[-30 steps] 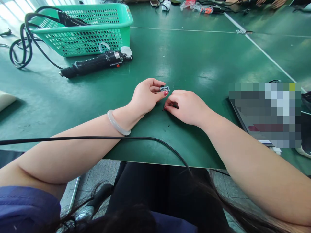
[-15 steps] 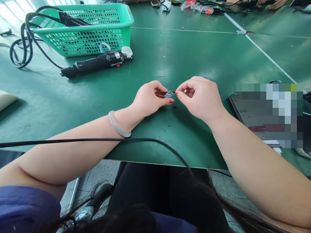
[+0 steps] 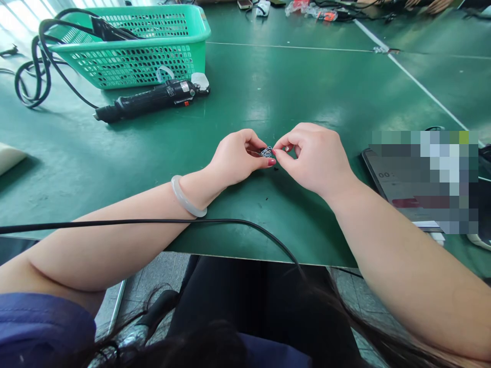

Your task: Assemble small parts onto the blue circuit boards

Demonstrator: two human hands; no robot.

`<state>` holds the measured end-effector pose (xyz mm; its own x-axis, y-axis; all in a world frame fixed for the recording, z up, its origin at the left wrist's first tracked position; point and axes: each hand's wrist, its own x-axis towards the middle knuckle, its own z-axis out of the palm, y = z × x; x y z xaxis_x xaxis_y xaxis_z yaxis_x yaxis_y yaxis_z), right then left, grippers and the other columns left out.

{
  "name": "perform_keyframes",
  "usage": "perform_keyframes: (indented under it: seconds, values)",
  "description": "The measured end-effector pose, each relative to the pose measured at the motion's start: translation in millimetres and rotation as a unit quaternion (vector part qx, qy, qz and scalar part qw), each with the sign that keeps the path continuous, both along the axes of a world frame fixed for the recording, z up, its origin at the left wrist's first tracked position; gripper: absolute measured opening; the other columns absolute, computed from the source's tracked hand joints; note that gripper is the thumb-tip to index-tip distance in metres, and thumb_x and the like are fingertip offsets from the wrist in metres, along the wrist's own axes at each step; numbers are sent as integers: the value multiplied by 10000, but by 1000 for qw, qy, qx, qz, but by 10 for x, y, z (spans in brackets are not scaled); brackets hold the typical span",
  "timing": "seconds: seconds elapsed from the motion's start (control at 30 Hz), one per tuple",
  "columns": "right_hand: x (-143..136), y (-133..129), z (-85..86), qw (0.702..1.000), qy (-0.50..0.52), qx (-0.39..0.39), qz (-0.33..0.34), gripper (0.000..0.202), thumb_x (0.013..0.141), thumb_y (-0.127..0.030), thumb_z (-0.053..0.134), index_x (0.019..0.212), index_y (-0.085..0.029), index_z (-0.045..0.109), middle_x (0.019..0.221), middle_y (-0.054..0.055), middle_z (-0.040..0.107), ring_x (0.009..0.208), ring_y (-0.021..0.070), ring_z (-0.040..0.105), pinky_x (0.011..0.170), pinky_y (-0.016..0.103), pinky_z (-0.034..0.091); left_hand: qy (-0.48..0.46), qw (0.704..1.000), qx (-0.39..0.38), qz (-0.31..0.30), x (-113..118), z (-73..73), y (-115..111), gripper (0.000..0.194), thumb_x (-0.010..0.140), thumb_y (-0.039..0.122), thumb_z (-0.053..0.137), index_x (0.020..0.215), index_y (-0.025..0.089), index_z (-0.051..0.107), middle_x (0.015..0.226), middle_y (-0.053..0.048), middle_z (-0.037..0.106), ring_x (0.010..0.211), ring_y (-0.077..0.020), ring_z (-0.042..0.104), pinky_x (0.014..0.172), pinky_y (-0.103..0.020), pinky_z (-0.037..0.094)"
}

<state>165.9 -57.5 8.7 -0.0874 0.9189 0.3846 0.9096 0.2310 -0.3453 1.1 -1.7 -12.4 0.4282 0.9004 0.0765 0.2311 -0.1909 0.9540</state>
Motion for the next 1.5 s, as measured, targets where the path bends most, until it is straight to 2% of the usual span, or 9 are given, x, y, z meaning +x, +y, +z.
perform_keyframes:
  seconds: [0.27,0.47,0.7,0.93,1.17,1.37,1.5]
  values:
    - [86,20,-28,996,88,-12,17,292,884,-203,483,1012,-223,745,982,81,693,819,206,622,716,360,487,-42,998,-39,31,26,44,-26,245,672,110,797,815,143,601,785,-22,697,745,-123,646,775,-309,514]
    - [140,73,-112,988,149,-33,16,288,853,-206,544,1095,-207,701,855,39,696,778,177,646,765,362,523,-79,994,-70,36,38,49,-30,246,677,87,795,823,136,604,785,-25,693,759,-124,653,807,-322,515]
    - [164,88,-117,983,182,-30,-4,156,793,-212,624,917,-184,715,834,47,712,750,178,651,755,363,548,-74,994,-69,41,42,58,-37,236,685,90,791,825,139,607,775,-19,689,776,-123,654,802,-302,520]
    - [138,67,-83,977,209,-33,9,152,785,-229,670,914,-186,738,862,53,741,796,202,687,784,384,566,-56,997,-57,7,19,36,-27,247,671,99,797,865,136,649,804,-34,717,786,-133,667,824,-319,526]
    - [101,14,-28,984,175,-12,17,191,832,-227,621,915,-244,792,864,30,759,869,234,700,816,405,551,-55,996,-66,-18,8,43,-36,217,727,123,761,933,120,695,850,-61,742,815,-144,685,855,-332,529]
    - [123,37,-72,982,178,32,52,273,853,-168,550,980,-256,775,872,29,728,823,196,661,771,368,525,-53,998,-45,-5,12,23,-21,231,715,137,771,931,124,692,845,-54,733,828,-147,679,851,-328,529]
    - [139,44,-66,984,172,22,38,272,858,-143,511,894,-244,761,853,35,686,760,177,620,712,347,495,-46,998,-47,-3,12,25,-22,224,727,146,763,937,123,690,835,-51,729,808,-140,674,839,-325,529]
